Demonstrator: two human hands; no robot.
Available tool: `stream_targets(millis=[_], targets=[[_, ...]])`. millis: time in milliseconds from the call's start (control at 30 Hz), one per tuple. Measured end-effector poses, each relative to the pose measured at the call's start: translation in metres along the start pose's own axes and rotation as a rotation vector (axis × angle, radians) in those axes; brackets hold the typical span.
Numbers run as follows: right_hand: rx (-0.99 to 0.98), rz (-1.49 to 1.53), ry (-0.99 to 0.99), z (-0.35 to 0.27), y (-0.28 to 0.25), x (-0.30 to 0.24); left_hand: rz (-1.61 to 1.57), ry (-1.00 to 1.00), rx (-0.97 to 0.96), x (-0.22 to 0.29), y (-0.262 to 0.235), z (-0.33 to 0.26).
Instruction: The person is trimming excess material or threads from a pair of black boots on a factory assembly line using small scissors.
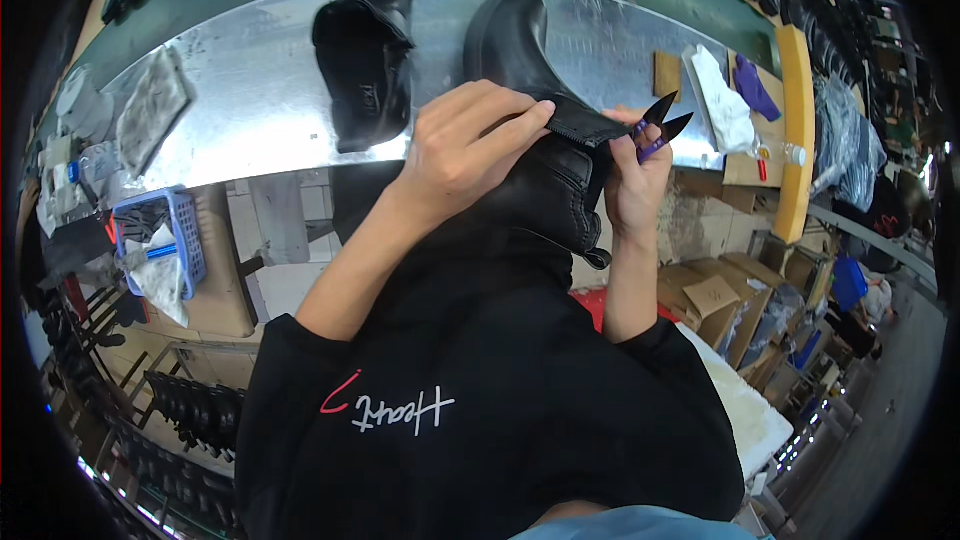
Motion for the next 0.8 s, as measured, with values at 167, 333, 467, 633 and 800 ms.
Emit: stream_targets(millis=[167, 333, 467, 633, 800], targets=[[-0.007, 0.066, 0.020, -0.006, -0.006, 0.006, -0.036, -0.027, -0.034, -0.001, 0.008, -0.005], [-0.141, -0.171, 0.043, 0.001, -0.011, 0.002, 0.002, 0.005, -0.057, -0.001, 0.000, -0.007], [-0.057, -0.339, 0.093, 0.007, -0.037, -0.007, -0.042, 0.011, -0.003, 0.004, 0.003, -0.011], [-0.161, -0.216, -0.045, 0.008, -0.048, 0.019, -0.030, 0.038, 0.084, 0.011, 0.000, -0.022], [-0.228, -0.059, 0.006, 0.001, -0.024, 0.024, -0.023, -0.019, 0.123, 0.004, -0.012, -0.013]])
Point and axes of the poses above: each hand's wrist, its own z-axis towards the middle knuckle, its own y-axis out of the palm, x = y × z, the point moved 8 cm from there along z, towards the middle knuckle, and after that the axes turned 6 degrees about -y, right-handed, at the moved point
